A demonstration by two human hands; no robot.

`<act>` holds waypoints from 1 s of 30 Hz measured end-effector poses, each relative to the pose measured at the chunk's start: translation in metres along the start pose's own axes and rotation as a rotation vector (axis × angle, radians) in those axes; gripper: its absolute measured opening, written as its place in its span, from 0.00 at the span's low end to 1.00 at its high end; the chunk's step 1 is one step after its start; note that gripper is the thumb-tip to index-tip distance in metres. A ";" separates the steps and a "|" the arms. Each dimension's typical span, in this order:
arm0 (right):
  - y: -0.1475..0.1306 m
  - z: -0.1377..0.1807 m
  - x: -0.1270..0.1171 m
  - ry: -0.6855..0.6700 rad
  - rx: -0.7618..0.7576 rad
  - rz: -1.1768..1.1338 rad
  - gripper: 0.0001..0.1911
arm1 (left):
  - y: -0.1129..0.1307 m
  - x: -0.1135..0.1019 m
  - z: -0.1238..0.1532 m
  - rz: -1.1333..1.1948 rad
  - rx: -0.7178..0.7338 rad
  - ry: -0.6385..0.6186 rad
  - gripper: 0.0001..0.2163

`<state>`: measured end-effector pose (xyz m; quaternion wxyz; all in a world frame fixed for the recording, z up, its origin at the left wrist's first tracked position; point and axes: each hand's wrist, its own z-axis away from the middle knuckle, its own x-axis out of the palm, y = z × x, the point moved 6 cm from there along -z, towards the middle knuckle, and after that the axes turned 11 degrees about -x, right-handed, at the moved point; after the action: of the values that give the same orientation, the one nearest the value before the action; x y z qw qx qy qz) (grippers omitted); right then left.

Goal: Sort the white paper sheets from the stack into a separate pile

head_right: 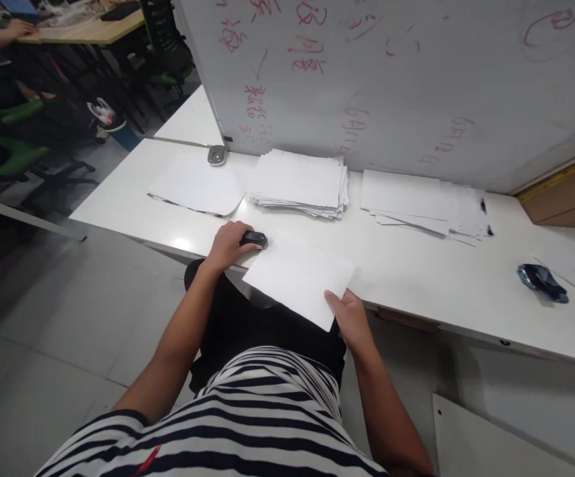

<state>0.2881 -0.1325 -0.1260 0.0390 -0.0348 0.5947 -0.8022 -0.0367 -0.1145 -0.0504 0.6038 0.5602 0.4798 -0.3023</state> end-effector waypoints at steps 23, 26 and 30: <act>-0.019 -0.005 0.036 -0.129 -0.146 0.048 0.25 | 0.052 -0.038 -0.054 0.112 -0.064 0.142 0.20; -0.025 -0.001 0.034 -0.038 -0.195 0.005 0.24 | 0.057 -0.003 -0.066 -0.095 -0.063 0.095 0.17; -0.028 0.001 0.035 -0.004 -0.199 0.017 0.22 | 0.058 0.029 -0.069 -0.241 -0.024 0.053 0.13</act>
<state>0.2532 -0.1292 -0.0984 0.0434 -0.0350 0.6718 -0.7387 0.0097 -0.0317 -0.0481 0.5567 0.4990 0.5630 -0.3523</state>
